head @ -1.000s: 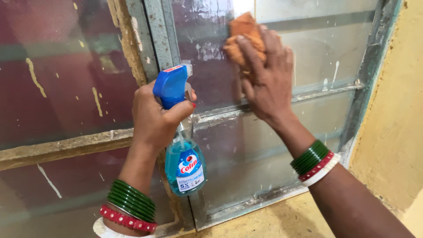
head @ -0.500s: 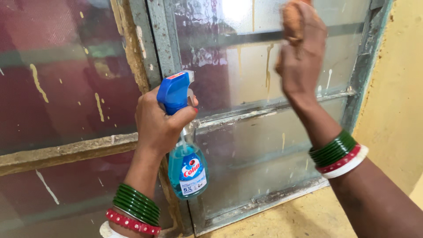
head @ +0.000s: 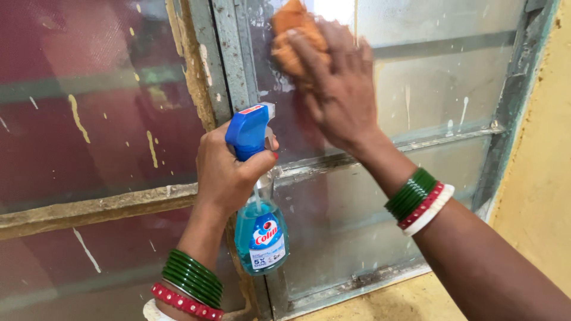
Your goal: The person cleans the window panes by wiping the glass with a cloth while holding a spray bottle.
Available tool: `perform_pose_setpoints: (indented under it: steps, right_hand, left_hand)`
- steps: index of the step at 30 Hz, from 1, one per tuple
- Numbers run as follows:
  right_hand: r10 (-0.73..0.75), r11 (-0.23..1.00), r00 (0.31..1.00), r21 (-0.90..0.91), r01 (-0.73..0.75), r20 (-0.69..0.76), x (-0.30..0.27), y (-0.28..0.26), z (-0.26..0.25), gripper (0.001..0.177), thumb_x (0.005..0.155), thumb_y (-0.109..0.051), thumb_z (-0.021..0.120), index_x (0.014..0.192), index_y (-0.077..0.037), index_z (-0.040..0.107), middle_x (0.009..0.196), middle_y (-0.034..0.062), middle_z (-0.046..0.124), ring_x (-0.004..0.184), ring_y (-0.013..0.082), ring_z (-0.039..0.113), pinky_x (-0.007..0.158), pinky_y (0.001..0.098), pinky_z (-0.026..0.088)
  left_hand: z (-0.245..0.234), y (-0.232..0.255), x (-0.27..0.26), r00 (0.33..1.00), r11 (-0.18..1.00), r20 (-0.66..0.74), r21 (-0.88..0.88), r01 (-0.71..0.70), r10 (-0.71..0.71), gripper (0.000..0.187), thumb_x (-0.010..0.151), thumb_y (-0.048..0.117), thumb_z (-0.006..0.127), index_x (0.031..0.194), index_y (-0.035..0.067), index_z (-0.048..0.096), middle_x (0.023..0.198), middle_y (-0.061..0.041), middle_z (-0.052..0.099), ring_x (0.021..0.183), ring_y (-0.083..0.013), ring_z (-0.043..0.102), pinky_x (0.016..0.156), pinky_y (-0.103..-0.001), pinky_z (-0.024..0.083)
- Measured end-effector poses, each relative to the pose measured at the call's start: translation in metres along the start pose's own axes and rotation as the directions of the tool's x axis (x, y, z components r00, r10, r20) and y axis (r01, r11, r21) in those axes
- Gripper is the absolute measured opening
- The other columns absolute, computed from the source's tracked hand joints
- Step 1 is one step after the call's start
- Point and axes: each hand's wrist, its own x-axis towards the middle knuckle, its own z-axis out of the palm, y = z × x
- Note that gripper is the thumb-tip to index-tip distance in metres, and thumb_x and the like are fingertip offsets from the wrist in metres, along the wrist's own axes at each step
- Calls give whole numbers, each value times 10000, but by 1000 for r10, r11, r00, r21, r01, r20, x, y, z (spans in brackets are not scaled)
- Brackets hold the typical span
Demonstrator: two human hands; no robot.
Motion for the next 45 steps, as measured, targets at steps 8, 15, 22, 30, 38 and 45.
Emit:
perform_pose_setpoints:
  steps: [8,15,22,30,38,45]
  right_hand:
    - [250,965,963,-55,-257,-103,-47,97,-13,743,964,-111,640,1644,-213,358,1603,193,372,1483,401,408,1244,579,280]
    - [550,835,819,92,-543,-162,-46,121,-28,659,1006,-110,607,1622,-178,383,1536,187,433,1365,406,466,1168,509,401]
    - [139,982,975,153,-113,-172,26,21,-2,668,987,-119,653,1599,-198,397,1485,160,480,1357,359,477,1197,497,369]
    - [-137,991,965,-26,134,-225,55,-12,13,629,996,-197,679,1551,-226,385,1588,179,410,1469,388,393,1246,579,266]
    - [227,969,972,-87,-232,-59,17,82,-6,628,1036,-183,644,1614,-217,400,1491,154,469,1417,358,416,1176,552,310]
    - [184,942,959,-239,-235,-217,-41,157,-20,677,923,-123,650,1547,-123,386,1514,202,393,1386,420,399,1117,598,311]
  left_hand:
    - [2,-2,0,1000,1000,-2,-9,0,0,213,678,228,713,839,93,747,769,-11,764,715,-119,743,698,-277,558]
    - [3,-1,0,1000,1000,-11,0,9,-9,222,679,231,706,846,92,750,758,-8,762,703,-120,736,685,-278,549]
    - [4,-1,-1,1000,1000,-10,-4,3,-3,221,680,205,703,854,76,746,757,-13,752,702,-116,725,691,-279,550]
    - [5,-1,-1,1000,999,-5,-39,20,-20,227,682,155,717,881,50,745,772,-17,747,720,-103,716,699,-262,552]
    - [6,-4,0,1000,998,16,-62,-20,21,214,696,144,703,879,36,730,801,-23,745,750,-96,708,716,-267,558]
    - [6,2,1,999,999,10,3,41,-41,187,706,165,699,840,44,746,747,-26,738,703,-108,708,684,-275,552]
